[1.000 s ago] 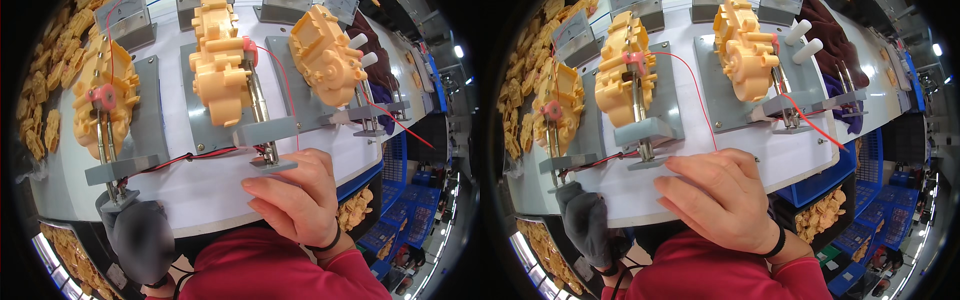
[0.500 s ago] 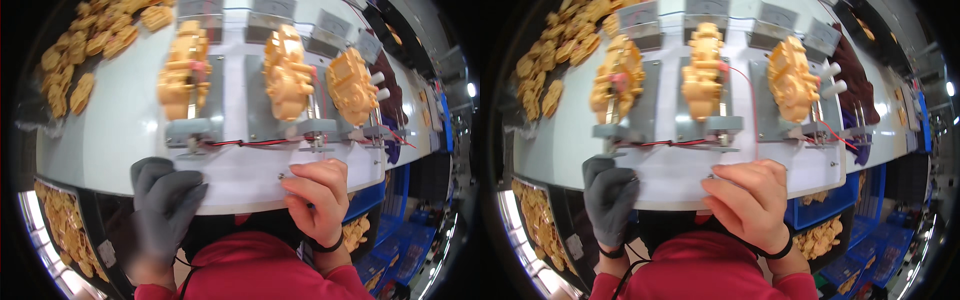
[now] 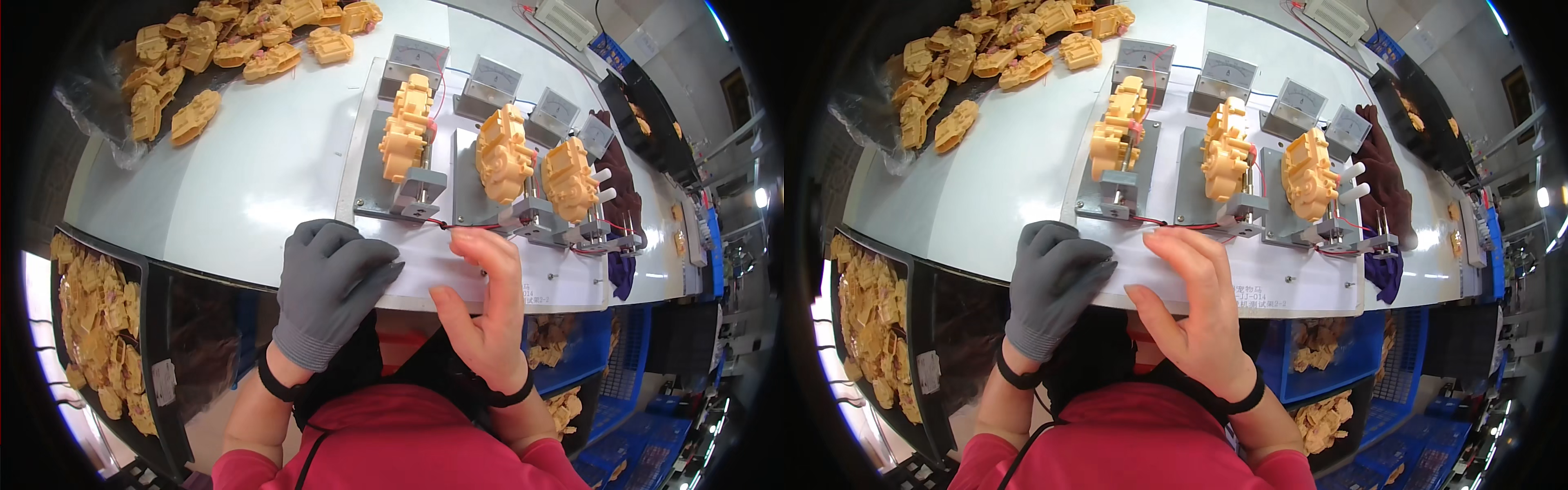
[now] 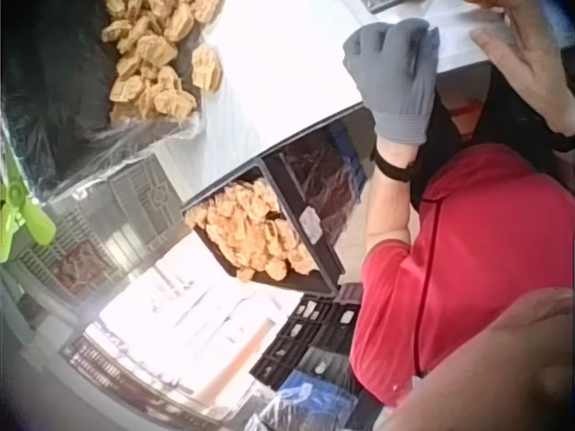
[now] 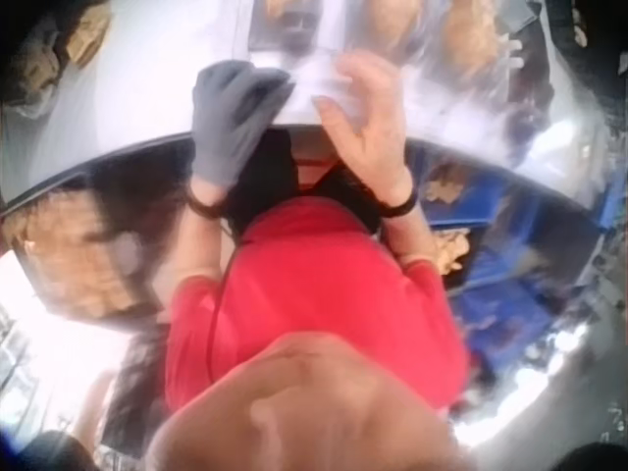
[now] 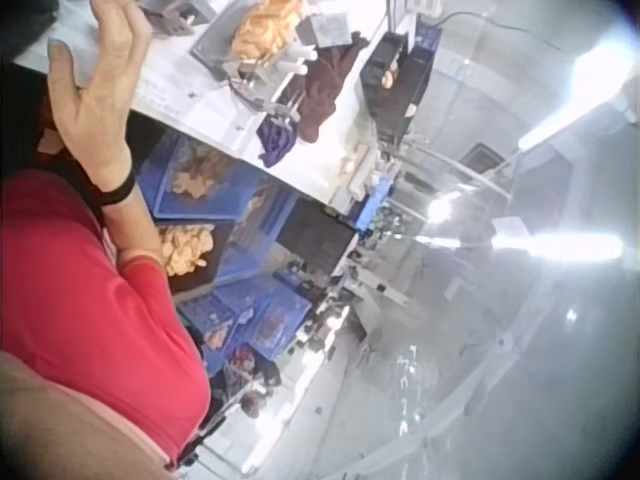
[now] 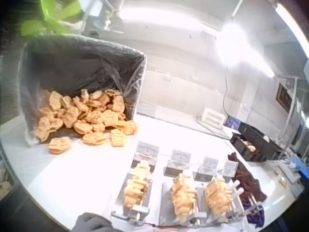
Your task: The person places yellow plastic electrical components into a testing jig on a white workbench. They connect red wires to the components and operate a lever to test them. After testing, the person removes the components and places them into a blue bin.
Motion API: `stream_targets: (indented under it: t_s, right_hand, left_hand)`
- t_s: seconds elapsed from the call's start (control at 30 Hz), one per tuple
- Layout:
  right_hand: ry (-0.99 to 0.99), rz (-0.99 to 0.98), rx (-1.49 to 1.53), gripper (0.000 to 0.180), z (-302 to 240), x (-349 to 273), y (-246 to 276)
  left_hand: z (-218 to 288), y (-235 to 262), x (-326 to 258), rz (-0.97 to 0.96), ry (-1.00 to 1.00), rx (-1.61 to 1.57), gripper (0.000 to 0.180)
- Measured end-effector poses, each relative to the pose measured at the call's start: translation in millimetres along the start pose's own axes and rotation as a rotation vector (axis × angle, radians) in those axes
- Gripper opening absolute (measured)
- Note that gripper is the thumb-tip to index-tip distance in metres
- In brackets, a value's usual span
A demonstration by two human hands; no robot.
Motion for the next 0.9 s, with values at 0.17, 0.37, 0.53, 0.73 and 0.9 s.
stream_targets:
  t_s: [0.17,0.37,0.53,0.73,0.9]
  right_hand:
    - [-0.049,0.014,0.075,0.054,-5.1,8.1,-13.9]
    - [-0.050,0.080,0.198,0.057,0.9,23.2,-24.6]
    - [-0.023,0.073,0.250,0.049,1.5,26.7,-26.3]
    - [-0.022,0.084,0.299,0.048,2.6,26.4,-28.5]
    - [-0.020,0.091,0.265,0.053,3.6,25.5,-31.0]
  left_hand:
    - [-0.8,-1.6,0.7,0.012,-0.049,-0.018,0.015]
    - [-5.3,-6.1,-3.1,-0.028,0.027,-0.064,0.020]
    - [-8.3,-10.7,-5.8,-0.036,0.054,-0.071,0.021]
    - [-5.8,-10.2,-3.0,-0.051,0.055,-0.026,0.021]
    - [-4.8,-8.2,-2.3,-0.045,0.029,0.014,0.017]
Point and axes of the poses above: each hand's wrist, its own x-axis towards the middle knuckle, its own y-axis out of the back of the hand, z = x × y, the point moved 3 cm from there along x, towards the middle knuckle, and after that the axes turned 6 degrees about x, right-handed, at the moved point
